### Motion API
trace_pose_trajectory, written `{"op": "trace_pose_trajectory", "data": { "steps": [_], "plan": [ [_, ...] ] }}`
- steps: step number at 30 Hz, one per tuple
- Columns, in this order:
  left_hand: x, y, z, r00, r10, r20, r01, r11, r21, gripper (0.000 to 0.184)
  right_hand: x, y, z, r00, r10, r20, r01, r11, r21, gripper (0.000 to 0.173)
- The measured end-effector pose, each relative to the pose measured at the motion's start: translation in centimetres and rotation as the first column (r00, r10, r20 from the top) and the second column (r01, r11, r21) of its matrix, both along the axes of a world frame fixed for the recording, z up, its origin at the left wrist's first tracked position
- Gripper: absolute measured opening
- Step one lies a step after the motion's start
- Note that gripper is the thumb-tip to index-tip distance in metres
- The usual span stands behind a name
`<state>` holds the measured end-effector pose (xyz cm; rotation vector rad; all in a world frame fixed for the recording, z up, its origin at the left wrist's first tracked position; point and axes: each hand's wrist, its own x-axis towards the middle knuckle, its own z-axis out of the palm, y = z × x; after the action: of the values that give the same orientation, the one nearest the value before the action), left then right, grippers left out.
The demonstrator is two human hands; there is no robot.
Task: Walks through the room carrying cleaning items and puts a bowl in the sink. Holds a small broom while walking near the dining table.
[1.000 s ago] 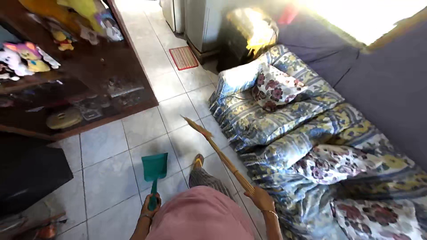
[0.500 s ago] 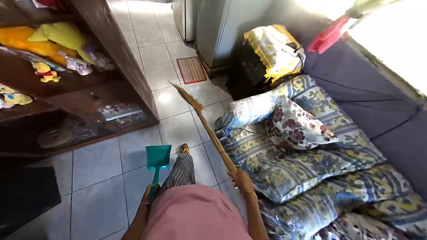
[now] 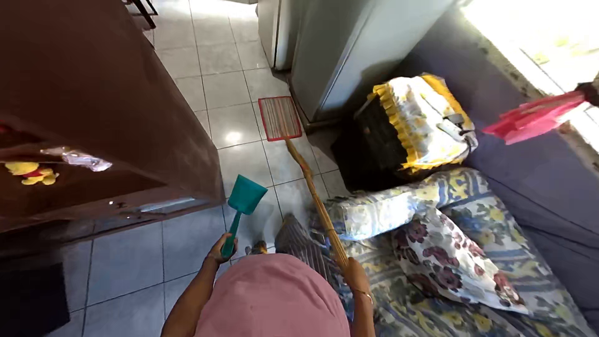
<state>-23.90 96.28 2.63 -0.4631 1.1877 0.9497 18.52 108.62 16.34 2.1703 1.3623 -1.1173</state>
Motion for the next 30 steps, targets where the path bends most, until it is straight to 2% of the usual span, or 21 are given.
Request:
{"op": "trace_pose_trajectory", "data": {
  "steps": [5, 8, 11, 13, 15, 18, 21, 25, 27, 30],
  "plan": [
    [-2.3, 10.3, -0.5, 0.995, 0.102, -0.005, -0.102, 0.995, 0.021, 0.027, -2.0, 12.3, -2.3, 0.999, 0.032, -0.008, -0.032, 0.999, -0.002, 0.059],
    [-3.8, 16.9, -0.5, 0.980, 0.199, -0.005, -0.199, 0.979, 0.040, 0.027, -4.6, 22.2, -1.8, 0.989, 0.144, 0.036, -0.144, 0.990, -0.006, 0.058],
    [-5.4, 23.3, 0.1, 0.978, 0.203, -0.046, -0.200, 0.978, 0.054, 0.033, -8.8, 32.5, 0.6, 0.950, 0.301, 0.079, -0.301, 0.953, -0.011, 0.060],
    [-7.0, 27.7, 0.3, 0.966, 0.223, -0.127, -0.218, 0.975, 0.052, 0.033, -12.3, 39.5, 0.9, 0.919, 0.388, 0.065, -0.389, 0.921, -0.001, 0.062],
    [-8.0, 30.8, 0.9, 0.941, 0.284, -0.185, -0.283, 0.959, 0.033, 0.027, -16.2, 45.3, 1.8, 0.888, 0.456, 0.061, -0.456, 0.890, -0.019, 0.063],
    [-10.7, 35.5, 1.6, 0.894, 0.410, -0.182, -0.405, 0.912, 0.065, 0.025, -22.7, 53.5, 3.3, 0.837, 0.545, 0.050, -0.546, 0.838, 0.012, 0.062],
    [-14.1, 39.5, 1.2, 0.865, 0.471, -0.175, -0.469, 0.881, 0.054, 0.025, -29.0, 59.5, 3.3, 0.805, 0.593, 0.012, -0.593, 0.804, 0.043, 0.061],
    [-19.7, 45.2, -0.6, 0.857, 0.483, -0.179, -0.488, 0.873, 0.021, 0.023, -35.5, 65.2, 1.0, 0.817, 0.575, -0.049, -0.574, 0.818, 0.032, 0.060],
    [-24.8, 48.8, -1.1, 0.865, 0.468, -0.180, -0.476, 0.880, -0.001, 0.023, -39.0, 67.4, 0.2, 0.830, 0.550, -0.089, -0.548, 0.835, 0.051, 0.058],
    [-30.6, 53.5, -0.5, 0.890, 0.429, -0.154, -0.440, 0.897, -0.039, 0.024, -43.2, 70.2, -0.1, 0.834, 0.549, -0.057, -0.549, 0.836, 0.023, 0.056]
  ]
}}
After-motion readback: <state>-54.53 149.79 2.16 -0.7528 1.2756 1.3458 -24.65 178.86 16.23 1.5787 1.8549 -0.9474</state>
